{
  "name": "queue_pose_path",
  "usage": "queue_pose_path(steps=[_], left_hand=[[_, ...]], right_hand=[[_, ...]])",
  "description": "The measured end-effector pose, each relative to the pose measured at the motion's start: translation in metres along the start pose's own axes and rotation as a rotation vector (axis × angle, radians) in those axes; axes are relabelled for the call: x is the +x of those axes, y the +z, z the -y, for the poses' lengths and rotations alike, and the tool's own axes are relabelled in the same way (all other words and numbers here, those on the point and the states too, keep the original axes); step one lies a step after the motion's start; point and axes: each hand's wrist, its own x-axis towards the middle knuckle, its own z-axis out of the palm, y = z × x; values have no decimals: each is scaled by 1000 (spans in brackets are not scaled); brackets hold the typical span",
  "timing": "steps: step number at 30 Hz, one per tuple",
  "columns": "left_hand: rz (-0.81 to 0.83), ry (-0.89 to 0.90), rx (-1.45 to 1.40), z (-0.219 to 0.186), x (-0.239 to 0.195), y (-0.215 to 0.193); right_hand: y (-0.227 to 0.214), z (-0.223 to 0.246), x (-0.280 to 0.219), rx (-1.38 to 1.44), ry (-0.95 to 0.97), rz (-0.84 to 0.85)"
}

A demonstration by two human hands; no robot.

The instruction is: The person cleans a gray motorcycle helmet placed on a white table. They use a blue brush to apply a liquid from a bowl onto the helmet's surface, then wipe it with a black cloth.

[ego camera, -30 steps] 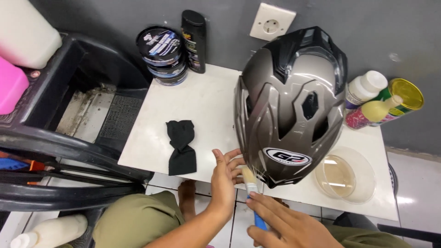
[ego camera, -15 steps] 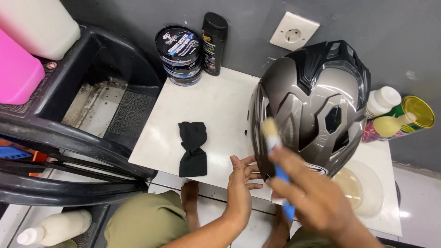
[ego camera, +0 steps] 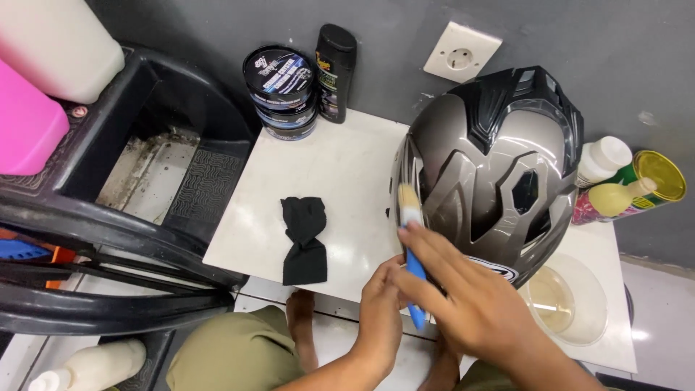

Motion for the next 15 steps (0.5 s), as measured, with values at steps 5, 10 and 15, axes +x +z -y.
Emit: queue_pose_path(steps=[5, 10, 15], left_hand=[[134, 209, 179, 19, 19, -8], [145, 368, 199, 65, 31, -30], [204, 307, 215, 62, 18, -25]], right_hand=[[-1, -7, 16, -66, 25, -37], [-7, 10, -9, 19, -50, 38], [-30, 27, -29, 9, -96, 95]])
